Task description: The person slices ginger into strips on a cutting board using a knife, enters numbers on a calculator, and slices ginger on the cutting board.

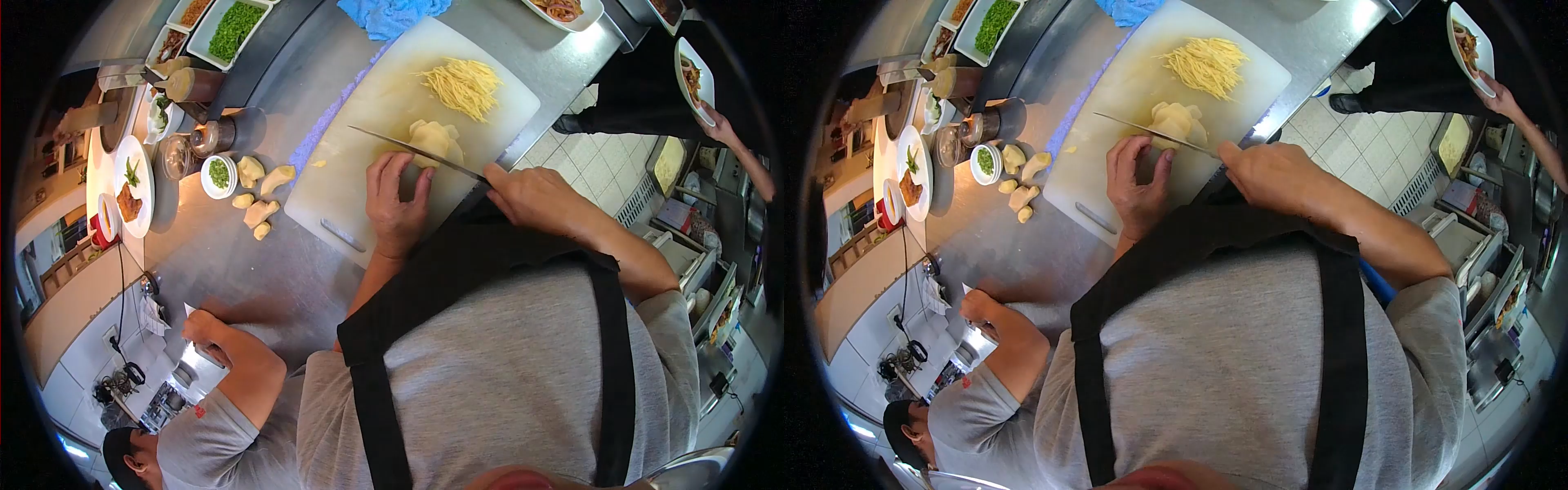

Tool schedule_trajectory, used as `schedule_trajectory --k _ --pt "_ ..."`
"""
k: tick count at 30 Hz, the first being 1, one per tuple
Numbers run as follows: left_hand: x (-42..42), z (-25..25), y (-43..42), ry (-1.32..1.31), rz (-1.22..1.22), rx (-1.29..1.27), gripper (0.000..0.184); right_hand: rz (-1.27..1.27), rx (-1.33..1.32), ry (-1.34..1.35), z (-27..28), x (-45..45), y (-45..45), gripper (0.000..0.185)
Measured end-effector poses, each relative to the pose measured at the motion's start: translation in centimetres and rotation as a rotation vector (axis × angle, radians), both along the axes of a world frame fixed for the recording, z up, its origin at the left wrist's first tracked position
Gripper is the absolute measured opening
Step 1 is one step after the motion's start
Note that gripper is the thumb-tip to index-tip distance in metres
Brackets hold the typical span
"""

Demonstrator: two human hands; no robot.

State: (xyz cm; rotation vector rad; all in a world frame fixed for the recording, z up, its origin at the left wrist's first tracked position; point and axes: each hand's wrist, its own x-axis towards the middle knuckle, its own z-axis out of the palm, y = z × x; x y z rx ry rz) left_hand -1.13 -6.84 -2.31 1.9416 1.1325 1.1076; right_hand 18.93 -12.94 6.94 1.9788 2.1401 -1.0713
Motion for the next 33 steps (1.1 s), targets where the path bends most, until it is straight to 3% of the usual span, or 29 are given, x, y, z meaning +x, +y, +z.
schedule_trajectory --k 7,22,33 --pt "-0.1 0.0 0.0 -0.013 -0.004 -0.015 0.037 -0.071 0.091 0.046 -3.2 -0.7 -0.6 0.021" --pt "-0.1 0.1 0.0 0.006 0.014 -0.004 0.037 0.052 0.172 -0.118 1.7 1.4 -2.7 0.021" --pt "-0.1 0.2 0.2 0.004 0.006 0.01 0.037 0.048 -0.008 -0.09 1.9 0.1 -0.2 0.02"
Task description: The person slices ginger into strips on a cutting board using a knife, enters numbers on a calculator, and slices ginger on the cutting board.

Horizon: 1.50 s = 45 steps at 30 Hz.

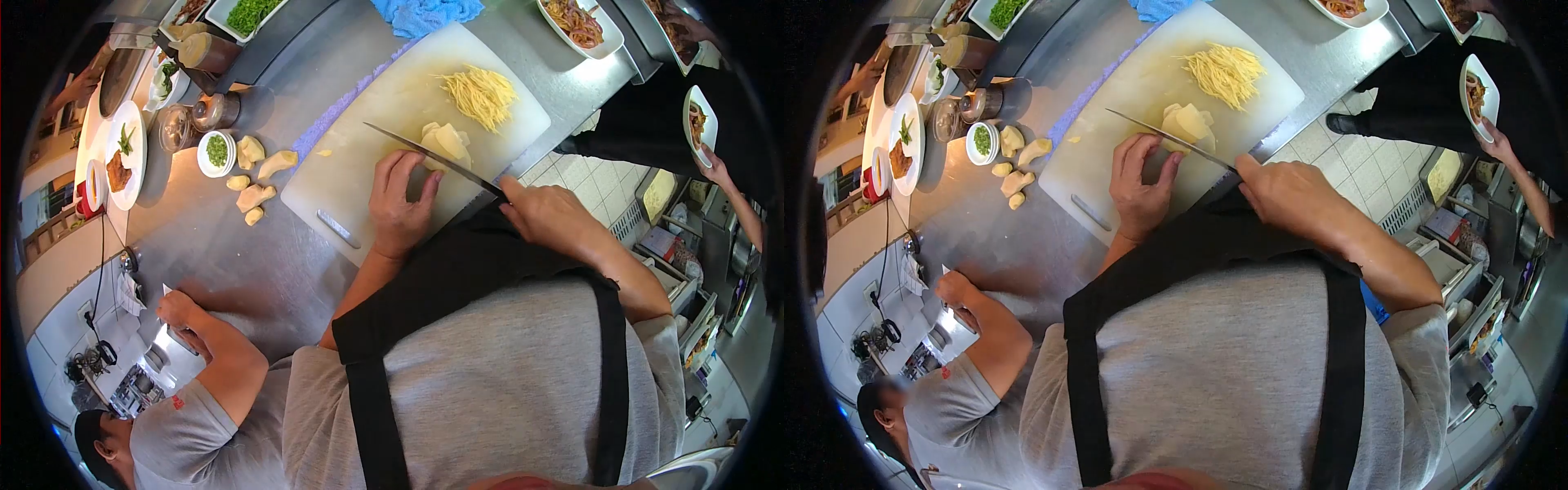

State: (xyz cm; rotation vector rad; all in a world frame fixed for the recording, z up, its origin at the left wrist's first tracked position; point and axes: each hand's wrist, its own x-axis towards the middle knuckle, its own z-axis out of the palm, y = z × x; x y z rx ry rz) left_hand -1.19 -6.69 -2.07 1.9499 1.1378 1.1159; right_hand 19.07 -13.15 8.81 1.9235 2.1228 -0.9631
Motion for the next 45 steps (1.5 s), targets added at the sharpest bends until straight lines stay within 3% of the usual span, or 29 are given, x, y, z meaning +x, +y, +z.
schedule_trajectory --k 7,15,24,31,37,45 --pt "-0.1 0.1 0.0 0.001 -0.006 0.011 0.036 -0.106 0.127 0.134 -5.7 -0.9 -0.2 0.021" --pt "0.0 -0.2 -0.1 0.014 0.007 0.025 0.038 -0.042 0.153 0.022 -1.2 0.2 -1.6 0.021" --pt "0.1 -0.3 -0.2 -0.022 0.009 -0.024 0.04 0.005 0.112 -0.037 0.0 0.9 -2.0 0.022" --pt "0.0 -0.2 -0.1 0.003 0.004 0.005 0.039 0.005 0.019 -0.012 -0.8 -0.1 -0.2 0.021" --pt "0.0 -0.3 -0.1 -0.038 -0.005 -0.019 0.037 -0.083 0.053 0.105 -5.0 -1.4 0.4 0.022" --pt "0.1 -0.1 -0.3 -0.038 0.029 -0.022 0.038 -0.032 0.174 0.032 -2.5 -0.4 -0.9 0.021"
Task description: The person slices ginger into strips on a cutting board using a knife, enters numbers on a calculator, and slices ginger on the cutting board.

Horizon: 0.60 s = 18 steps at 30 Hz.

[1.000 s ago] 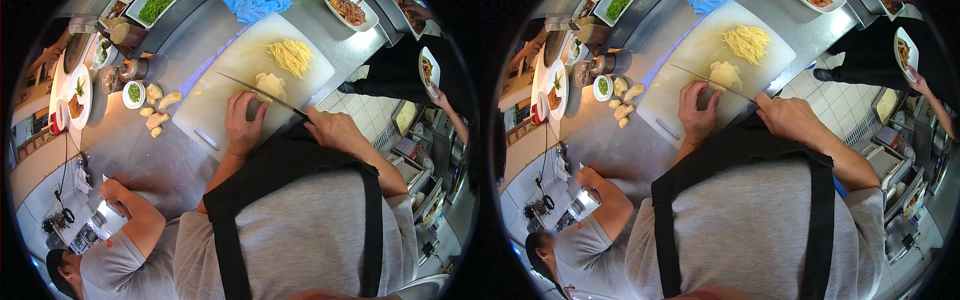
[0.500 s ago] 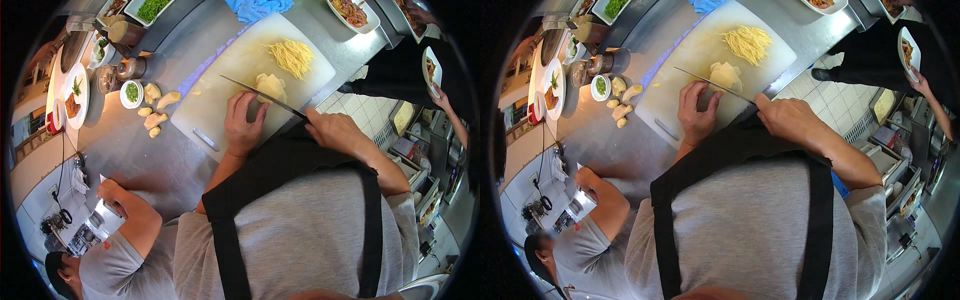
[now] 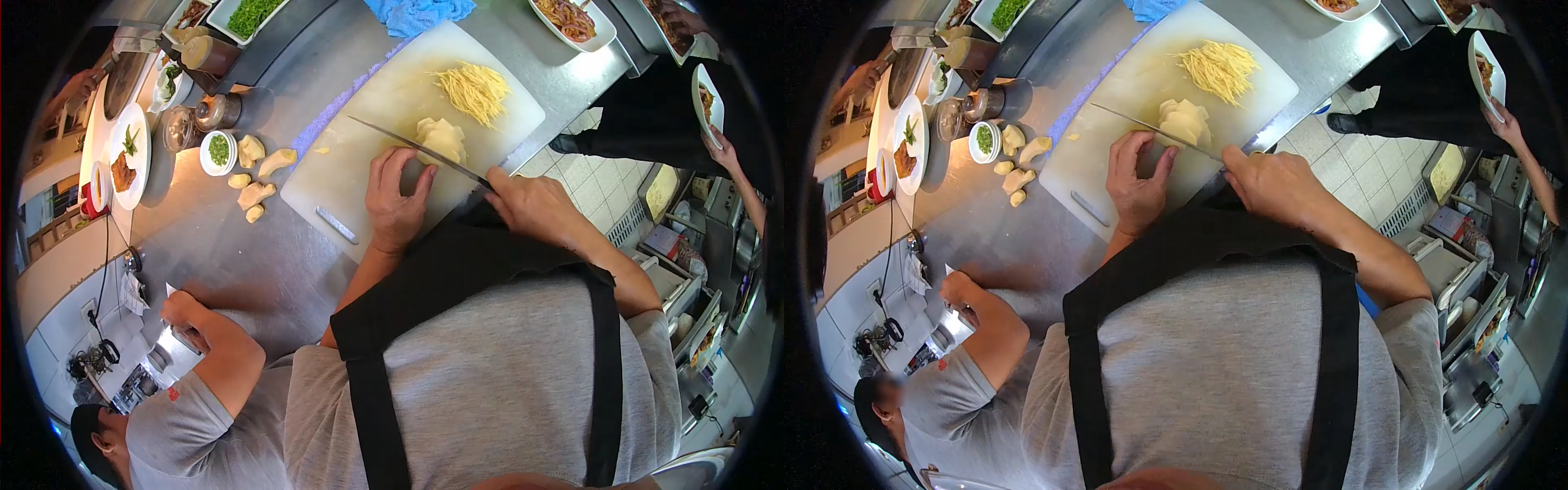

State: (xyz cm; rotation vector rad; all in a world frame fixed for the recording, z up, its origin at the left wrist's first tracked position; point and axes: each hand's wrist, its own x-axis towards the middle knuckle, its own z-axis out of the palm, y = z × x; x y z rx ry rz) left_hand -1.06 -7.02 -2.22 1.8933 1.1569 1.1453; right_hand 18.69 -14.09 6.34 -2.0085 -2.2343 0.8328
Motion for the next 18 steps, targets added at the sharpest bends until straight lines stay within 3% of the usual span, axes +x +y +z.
schedule_trajectory --k 18 --pt "-0.2 -0.2 0.0 0.015 -0.012 -0.031 0.039 0.04 -0.031 -0.091 2.3 1.2 -1.3 0.022"
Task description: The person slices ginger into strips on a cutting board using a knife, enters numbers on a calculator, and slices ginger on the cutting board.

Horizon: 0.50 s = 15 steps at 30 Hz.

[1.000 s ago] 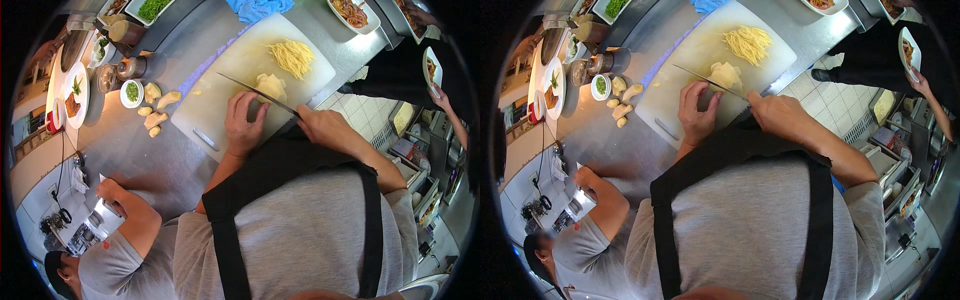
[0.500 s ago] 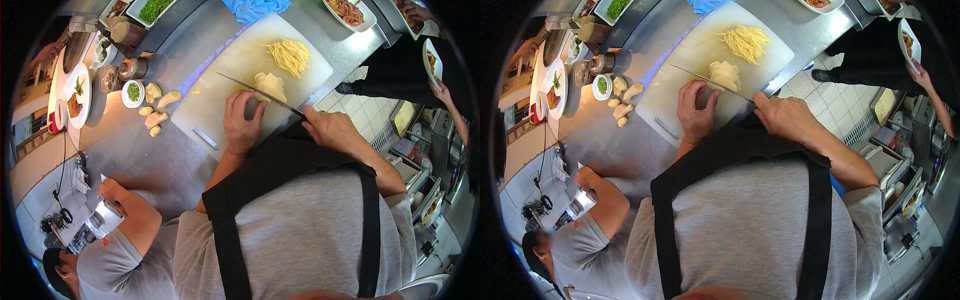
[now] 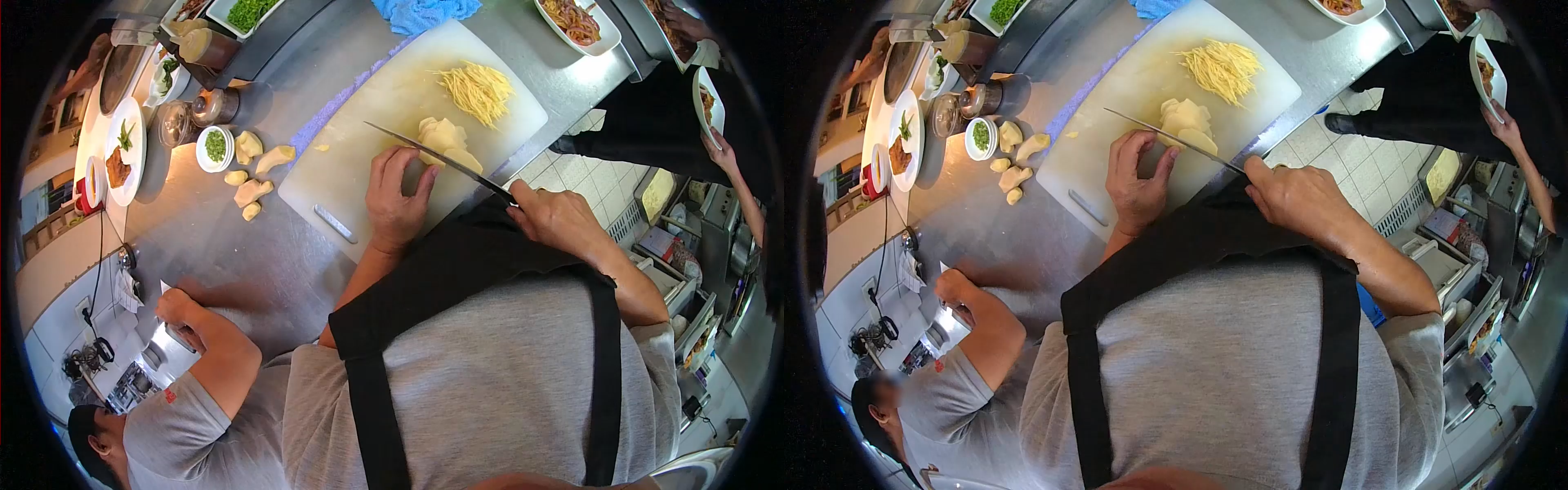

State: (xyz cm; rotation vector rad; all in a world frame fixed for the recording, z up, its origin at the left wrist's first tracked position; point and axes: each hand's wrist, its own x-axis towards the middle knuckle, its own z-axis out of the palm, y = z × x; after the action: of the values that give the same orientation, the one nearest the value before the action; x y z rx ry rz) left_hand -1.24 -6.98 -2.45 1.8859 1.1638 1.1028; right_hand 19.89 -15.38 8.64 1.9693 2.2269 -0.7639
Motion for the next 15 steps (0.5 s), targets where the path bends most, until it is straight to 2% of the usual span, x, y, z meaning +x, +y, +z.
schedule_trajectory --k 15 --pt "0.0 0.1 0.0 0.009 0.001 0.039 0.039 -0.022 -0.142 0.066 -1.6 -1.5 2.2 0.021"
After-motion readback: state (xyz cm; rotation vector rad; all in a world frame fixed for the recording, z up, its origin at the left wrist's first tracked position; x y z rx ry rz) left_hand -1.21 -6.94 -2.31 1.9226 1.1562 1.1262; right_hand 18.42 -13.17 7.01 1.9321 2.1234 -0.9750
